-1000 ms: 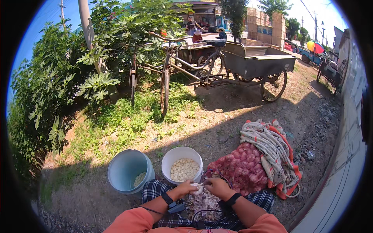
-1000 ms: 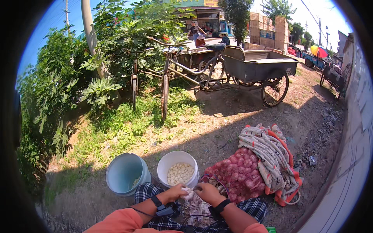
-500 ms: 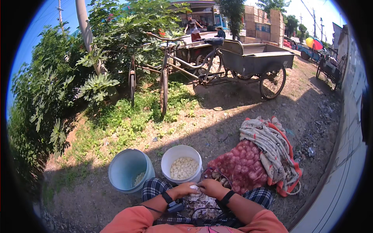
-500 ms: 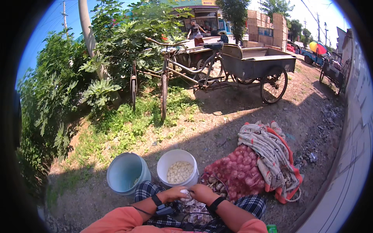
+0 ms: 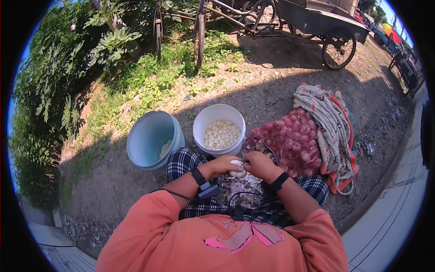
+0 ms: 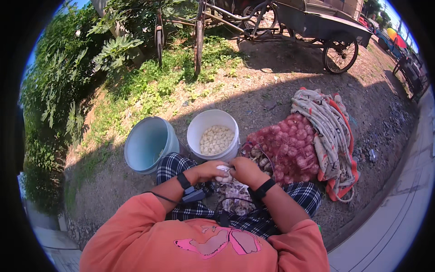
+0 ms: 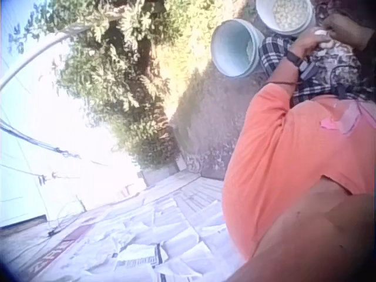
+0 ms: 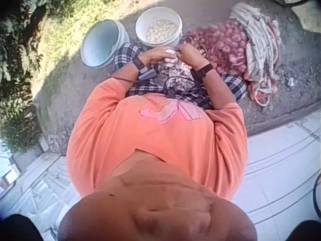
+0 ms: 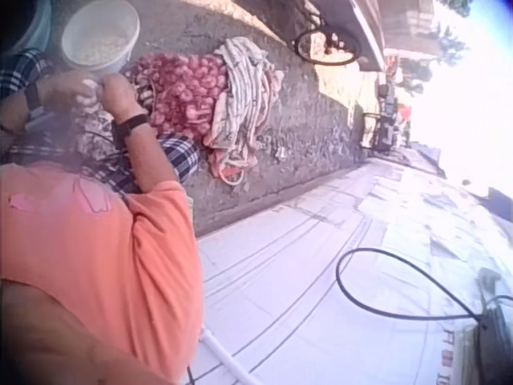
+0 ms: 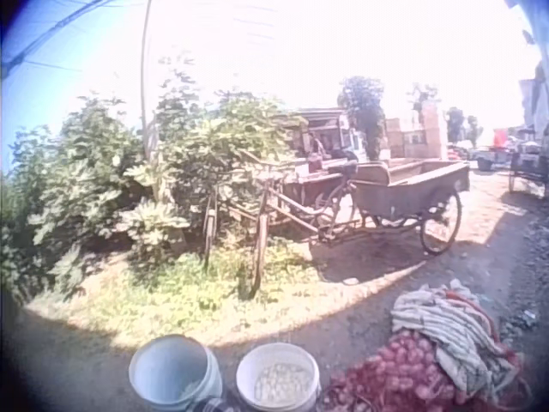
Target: Peeling garlic bulbs and cloves by hand into a bucket while sitting outdoors.
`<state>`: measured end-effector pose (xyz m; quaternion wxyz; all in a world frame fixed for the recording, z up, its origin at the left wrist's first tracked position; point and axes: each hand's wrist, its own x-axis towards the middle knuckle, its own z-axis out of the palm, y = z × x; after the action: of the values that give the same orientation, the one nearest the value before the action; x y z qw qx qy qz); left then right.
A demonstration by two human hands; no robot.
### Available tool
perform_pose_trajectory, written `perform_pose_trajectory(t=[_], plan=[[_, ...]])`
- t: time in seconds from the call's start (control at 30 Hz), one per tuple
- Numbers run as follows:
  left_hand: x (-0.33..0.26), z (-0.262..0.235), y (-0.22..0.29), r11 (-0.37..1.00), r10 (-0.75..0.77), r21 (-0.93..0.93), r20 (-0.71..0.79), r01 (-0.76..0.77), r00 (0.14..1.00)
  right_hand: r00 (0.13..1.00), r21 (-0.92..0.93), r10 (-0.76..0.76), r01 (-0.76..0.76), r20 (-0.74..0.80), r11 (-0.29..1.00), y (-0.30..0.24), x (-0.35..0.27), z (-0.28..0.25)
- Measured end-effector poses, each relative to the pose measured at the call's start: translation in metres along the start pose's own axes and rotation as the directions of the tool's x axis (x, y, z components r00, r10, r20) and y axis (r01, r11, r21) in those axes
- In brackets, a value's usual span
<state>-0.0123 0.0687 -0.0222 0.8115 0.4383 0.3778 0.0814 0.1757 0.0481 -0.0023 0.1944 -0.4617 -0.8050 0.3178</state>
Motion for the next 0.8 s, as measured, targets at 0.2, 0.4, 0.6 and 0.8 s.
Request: perform_pose_trajectory(t=[0.2,0.4,0.6,0.8], plan=[[0.005,0.002,0.024,0.973,0.18,0.14,0.021,-0.181,0.983,0.969,0.086,0.069,-0.05,-0.238,0.995,0.001,0.009,-0.015],[-0.005,0.008,0.04,0.874,0.339,0.371,0.001,-0.315,0.941,0.923,0.13,0.144,-0.104,-0.356,0.986,-0.01,0.013,-0.027],[-0.008,0.012,0.035,0.766,0.513,0.386,0.117,-0.514,0.851,0.8,0.337,0.444,-0.321,-0.403,0.885,0.037,0.007,-0.048],[0.004,0.004,0.025,0.891,0.448,-0.028,-0.099,-0.453,0.888,0.913,0.298,0.12,0.002,-0.391,0.955,0.021,-0.003,-0.024]])
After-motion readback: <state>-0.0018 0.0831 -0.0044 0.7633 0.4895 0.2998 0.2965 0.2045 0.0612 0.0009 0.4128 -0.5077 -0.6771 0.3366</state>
